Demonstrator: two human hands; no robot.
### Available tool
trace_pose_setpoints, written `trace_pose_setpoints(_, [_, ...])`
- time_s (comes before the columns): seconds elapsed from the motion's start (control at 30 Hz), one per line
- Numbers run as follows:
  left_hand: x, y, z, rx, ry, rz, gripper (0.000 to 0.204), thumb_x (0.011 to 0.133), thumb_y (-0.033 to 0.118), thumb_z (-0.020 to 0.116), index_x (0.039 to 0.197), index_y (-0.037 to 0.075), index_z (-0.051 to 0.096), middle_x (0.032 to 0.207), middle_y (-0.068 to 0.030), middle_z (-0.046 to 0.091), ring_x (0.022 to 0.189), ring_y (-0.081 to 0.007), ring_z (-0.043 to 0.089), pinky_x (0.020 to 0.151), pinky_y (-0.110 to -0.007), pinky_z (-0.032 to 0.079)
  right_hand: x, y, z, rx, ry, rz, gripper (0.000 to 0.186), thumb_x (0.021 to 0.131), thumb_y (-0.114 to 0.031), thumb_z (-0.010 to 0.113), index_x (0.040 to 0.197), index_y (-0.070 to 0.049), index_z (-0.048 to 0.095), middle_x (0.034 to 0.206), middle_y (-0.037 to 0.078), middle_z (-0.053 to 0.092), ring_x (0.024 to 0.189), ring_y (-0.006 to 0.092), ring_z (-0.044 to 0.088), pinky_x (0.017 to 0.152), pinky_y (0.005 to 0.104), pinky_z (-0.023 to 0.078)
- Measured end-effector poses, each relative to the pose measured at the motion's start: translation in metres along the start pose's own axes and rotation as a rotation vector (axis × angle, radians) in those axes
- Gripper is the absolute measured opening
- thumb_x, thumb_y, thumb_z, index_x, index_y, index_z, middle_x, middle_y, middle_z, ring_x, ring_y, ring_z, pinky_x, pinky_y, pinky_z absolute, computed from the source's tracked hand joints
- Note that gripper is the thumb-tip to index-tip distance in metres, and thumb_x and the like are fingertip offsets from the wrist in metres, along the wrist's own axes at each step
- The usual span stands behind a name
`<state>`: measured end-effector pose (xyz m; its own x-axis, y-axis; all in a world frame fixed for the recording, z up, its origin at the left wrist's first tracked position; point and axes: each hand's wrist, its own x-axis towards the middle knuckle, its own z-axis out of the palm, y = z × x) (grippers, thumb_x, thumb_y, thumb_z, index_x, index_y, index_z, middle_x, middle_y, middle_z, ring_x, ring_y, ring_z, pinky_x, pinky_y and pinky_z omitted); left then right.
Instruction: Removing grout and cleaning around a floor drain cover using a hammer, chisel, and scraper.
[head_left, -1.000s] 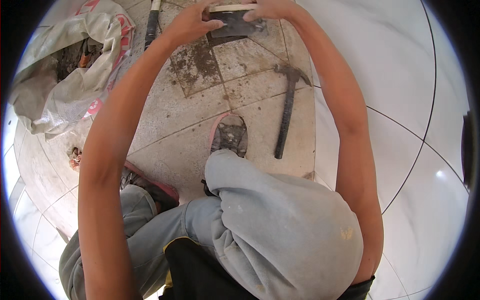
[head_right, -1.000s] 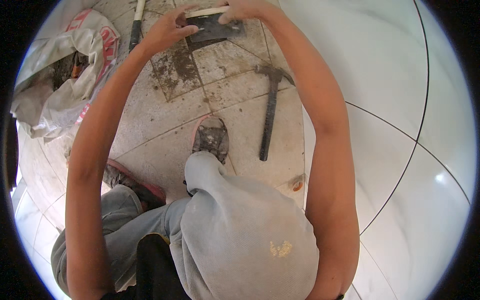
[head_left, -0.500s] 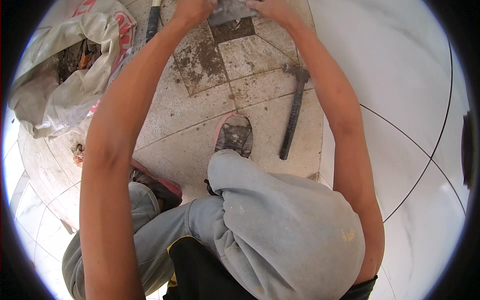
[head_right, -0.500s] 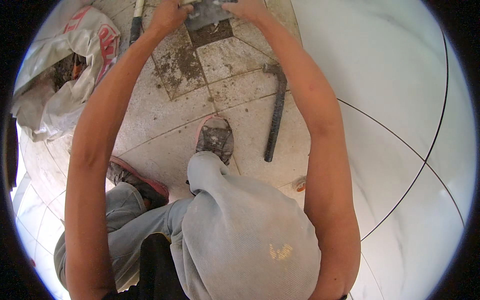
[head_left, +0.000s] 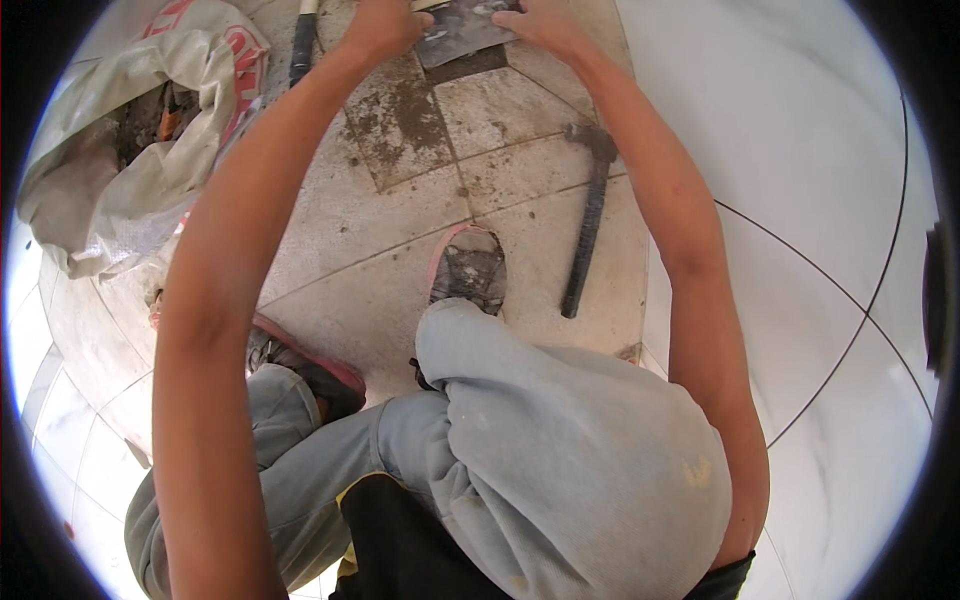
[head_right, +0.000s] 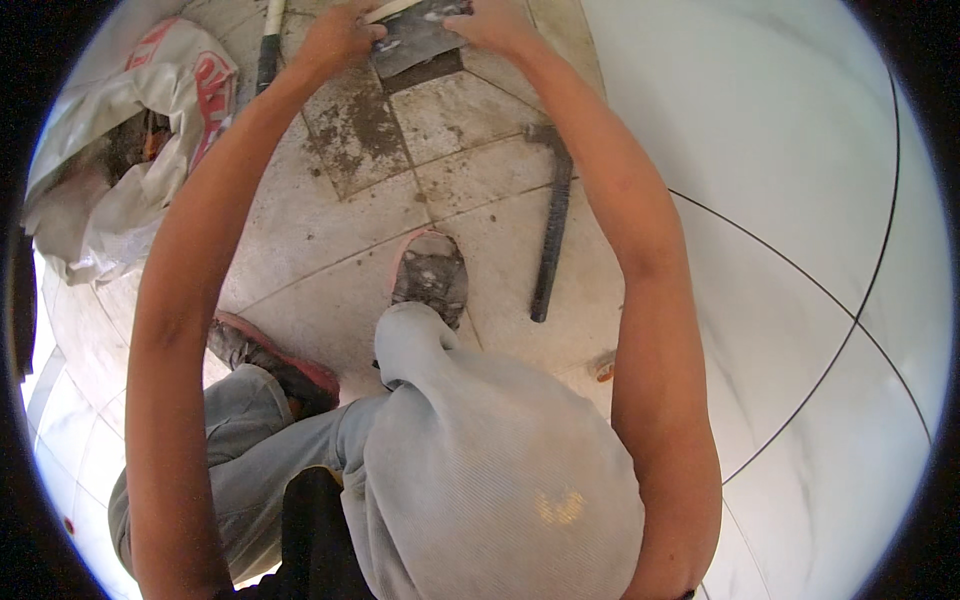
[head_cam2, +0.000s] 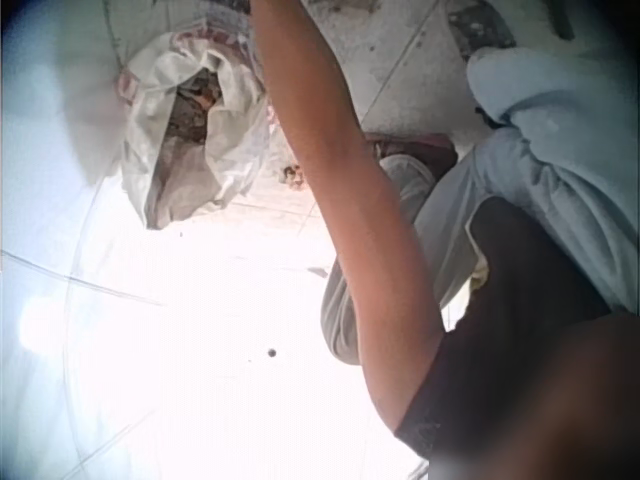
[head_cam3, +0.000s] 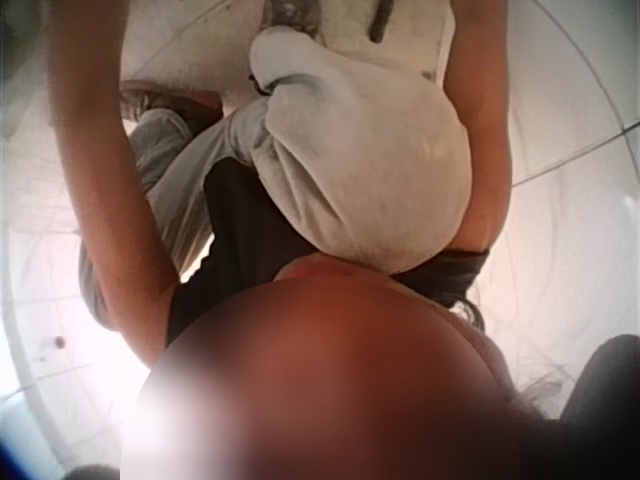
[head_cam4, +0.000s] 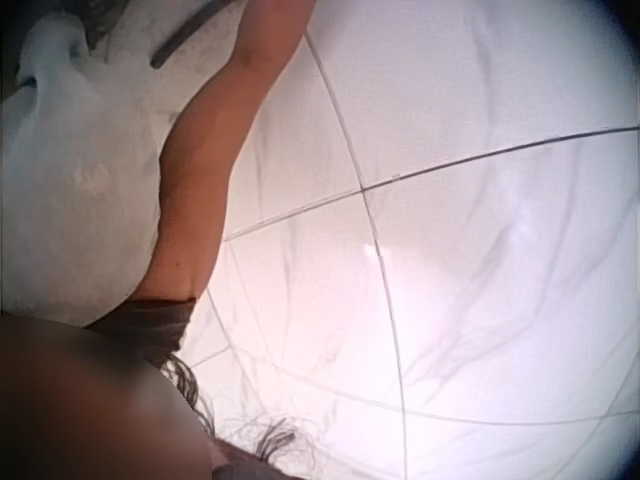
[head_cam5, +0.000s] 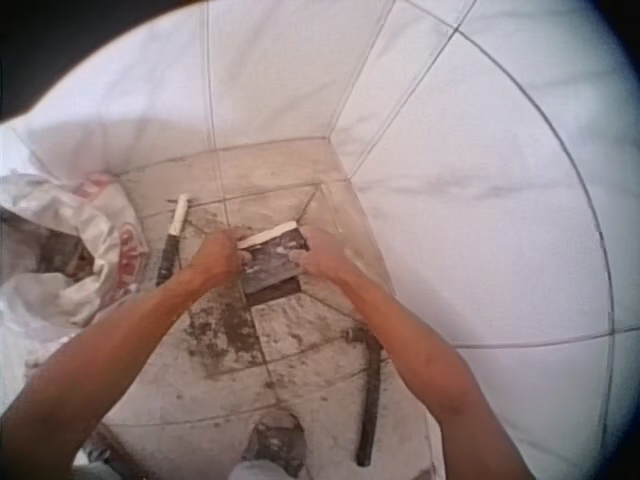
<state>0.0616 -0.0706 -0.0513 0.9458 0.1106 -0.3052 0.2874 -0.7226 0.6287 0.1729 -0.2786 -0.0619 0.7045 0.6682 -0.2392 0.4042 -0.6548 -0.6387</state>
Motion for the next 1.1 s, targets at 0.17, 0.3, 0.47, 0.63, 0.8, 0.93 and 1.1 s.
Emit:
trace_pose_setpoints(0.17, [-0.004, -0.046, 0.02, 0.004, 0.128, 0.134, 0.033, 0.088, 0.022, 0.069, 0.117, 0.005, 0.068, 0.09, -0.0213, 0.07, 0.086, -0.0379, 0.068, 0.077, -0.048, 0.05, -0.013, 0.003, 0.008, 0.0, 0.069, -0.257, 0.041, 0.078, -0.025, 0.075, 0.111, -0.003, 0.067, 0.101, 0.022, 0.071, 0.099, 0.0375, 0.068, 0.087, 0.0446, 0.052])
trace_pose_setpoints(0.3, [0.002, -0.048, 0.021, 0.126, 0.054, 0.285, 0.039, 0.089, 0.025, 0.07, 0.122, 0.005, 0.066, 0.088, -0.0206, 0.07, 0.086, -0.0388, 0.068, 0.077, -0.048, 0.049, -0.013, -0.005, 0.003, -0.147, 0.0, -0.003, 0.04, 0.078, -0.023, 0.075, 0.111, -0.003, 0.067, 0.1, 0.022, 0.071, 0.098, 0.0378, 0.068, 0.087, 0.0451, 0.052])
trace_pose_setpoints(0.47, [0.002, -0.044, 0.009, 0.145, -0.015, 0.271, 0.039, 0.087, 0.025, 0.07, 0.12, 0.004, 0.066, 0.09, -0.0213, 0.07, 0.086, -0.0386, 0.068, 0.079, -0.046, 0.05, -0.023, -0.027, -0.01, 0.005, -0.133, 0.115, 0.035, 0.079, -0.014, 0.073, 0.111, -0.002, 0.066, 0.096, 0.02, 0.072, 0.091, 0.033, 0.07, 0.083, 0.042, 0.053])
trace_pose_setpoints(0.63, [-0.025, -0.022, -0.028, -0.004, -0.035, 0.307, 0.035, 0.092, 0.023, 0.066, 0.122, 0.004, 0.064, 0.098, -0.0201, 0.069, 0.089, -0.0327, 0.068, 0.082, -0.043, 0.05, -0.042, -0.045, -0.013, 0.177, 0.024, -0.118, 0.03, 0.08, -0.012, 0.072, 0.107, 0.001, 0.066, 0.092, 0.018, 0.071, 0.085, 0.028, 0.068, 0.08, 0.0393, 0.052])
trace_pose_setpoints(0.8, [-0.012, 0.012, -0.015, -0.087, -0.029, 0.08, 0.034, 0.088, 0.019, 0.067, 0.118, 0.003, 0.068, 0.101, -0.0243, 0.07, 0.093, -0.0389, 0.068, 0.079, -0.049, 0.052, -0.02, 0.009, -0.016, 0.305, 0.109, -0.297, 0.029, 0.081, -0.013, 0.071, 0.105, 0.002, 0.066, 0.091, 0.018, 0.071, 0.085, 0.0284, 0.068, 0.08, 0.0402, 0.052])
trace_pose_setpoints(0.93, [-0.011, -0.001, 0.007, -0.401, 0.146, 0.557, 0.034, 0.088, 0.019, 0.067, 0.117, 0.002, 0.068, 0.101, -0.0246, 0.07, 0.092, -0.0392, 0.067, 0.079, -0.048, 0.052, -0.02, 0.009, -0.021, -0.031, 0.018, -0.004, 0.032, 0.081, -0.018, 0.071, 0.105, 0.002, 0.066, 0.091, 0.02, 0.071, 0.087, 0.0308, 0.068, 0.081, 0.0411, 0.052])
trace_pose_setpoints(1.1, [-0.006, 0.007, -0.001, 0.073, -0.124, 0.083, 0.033, 0.087, 0.018, 0.067, 0.116, 0.001, 0.068, 0.099, -0.0245, 0.07, 0.092, -0.0398, 0.067, 0.08, -0.049, 0.051, -0.029, 0.001, -0.008, -0.118, 0.031, 0.125, 0.032, 0.08, -0.021, 0.071, 0.101, 0.002, 0.068, 0.089, 0.021, 0.071, 0.086, 0.0322, 0.068, 0.08, 0.0421, 0.052])
